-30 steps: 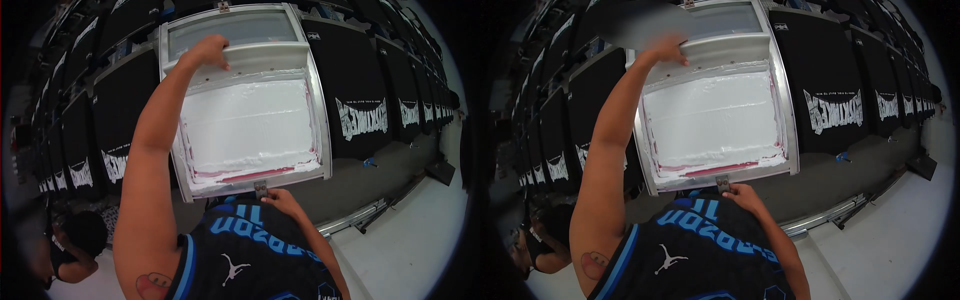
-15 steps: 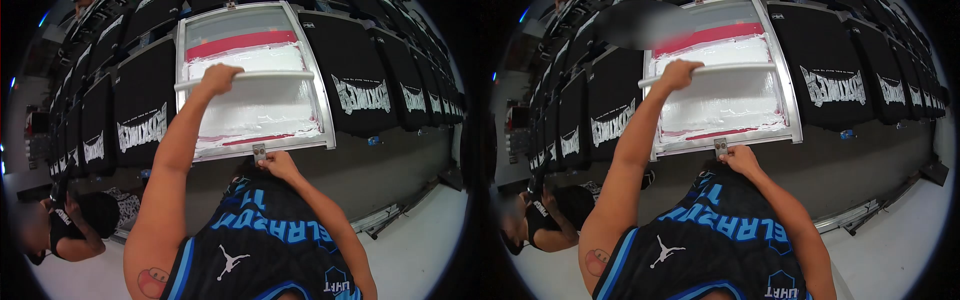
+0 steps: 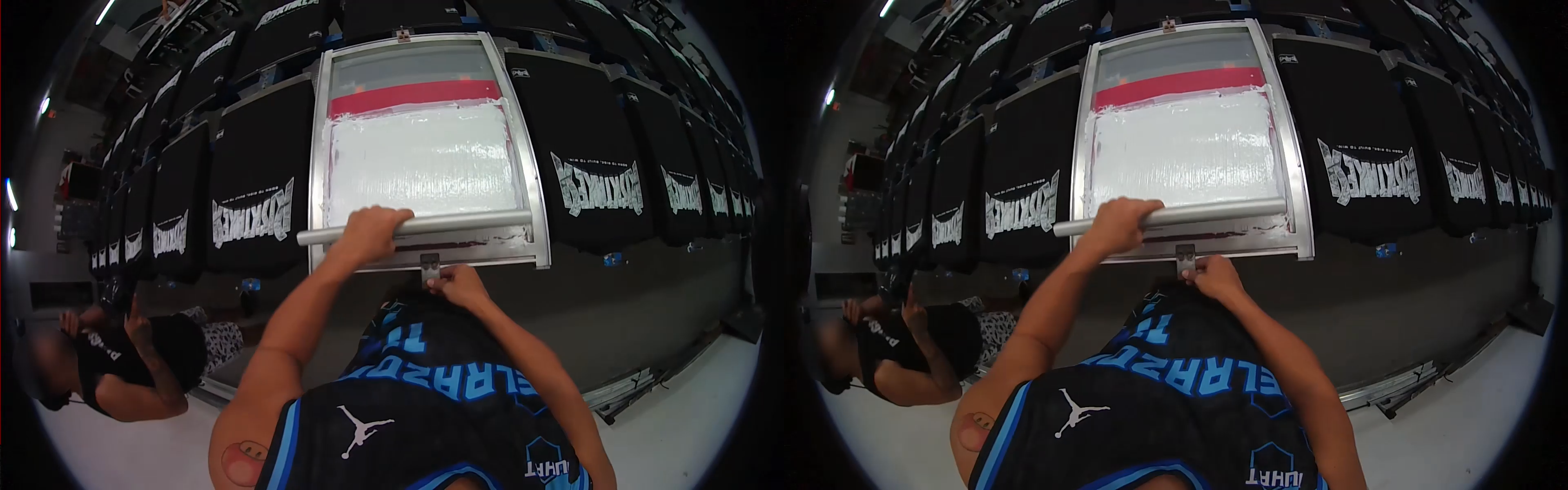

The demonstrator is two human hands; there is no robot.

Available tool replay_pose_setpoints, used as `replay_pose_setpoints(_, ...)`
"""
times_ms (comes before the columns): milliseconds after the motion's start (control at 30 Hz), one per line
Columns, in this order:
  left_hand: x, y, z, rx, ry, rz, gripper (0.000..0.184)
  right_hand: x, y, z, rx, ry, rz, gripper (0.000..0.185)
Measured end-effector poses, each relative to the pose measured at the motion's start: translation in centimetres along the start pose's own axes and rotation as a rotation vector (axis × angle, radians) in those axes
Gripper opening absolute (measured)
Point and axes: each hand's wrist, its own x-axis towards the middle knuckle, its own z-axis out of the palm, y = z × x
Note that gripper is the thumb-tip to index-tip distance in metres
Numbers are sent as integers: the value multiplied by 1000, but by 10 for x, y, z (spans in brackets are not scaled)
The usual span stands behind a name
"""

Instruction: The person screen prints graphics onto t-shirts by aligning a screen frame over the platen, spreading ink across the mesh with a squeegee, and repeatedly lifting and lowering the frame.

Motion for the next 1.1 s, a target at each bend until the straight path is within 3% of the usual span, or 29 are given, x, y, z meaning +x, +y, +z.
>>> replay_pose_setpoints(133,59,-38,-26,-42,10,-16,51,5,9,5,80,-1,8,21)
replay_pose_setpoints(200,98,-53,-42,3,83,-45,51,5,11,6,100,10,17,21)
replay_pose_setpoints(300,146,-81,-37,96,298,86,42,8,16,8,119,9,31,22)
replay_pose_setpoints(333,150,-87,-18,89,294,84,42,9,18,9,125,2,31,22)
replay_pose_setpoints(400,156,-98,35,-4,669,206,34,7,17,10,157,-2,40,20)
replay_pose_setpoints(500,115,-76,82,40,781,233,28,2,2,3,159,-8,47,19)
replay_pose_setpoints(633,66,-43,49,-66,621,195,33,9,14,7,125,-27,17,20)
replay_pose_setpoints(700,49,-36,24,-84,384,97,39,9,12,5,53,-25,-22,24)
replay_pose_setpoints(733,38,-29,15,-91,367,93,39,13,21,7,38,-21,-54,27)
replay_pose_setpoints(800,23,-19,0,-118,215,60,45,20,31,8,178,-121,-6,30)
replay_pose_setpoints(867,11,-12,1,-126,175,29,48,18,31,4,97,-150,-39,36)
replay_pose_setpoints(933,1,-4,2,-129,109,23,50,-11,-3,-13,-400,-59,-43,36)
replay_pose_setpoints(1033,-5,5,5,-105,26,4,50,-59,-40,-56,-118,-50,-211,41)
replay_pose_setpoints(1100,-7,9,8,-98,-20,-4,50,-78,-53,-82,-42,151,-353,47)
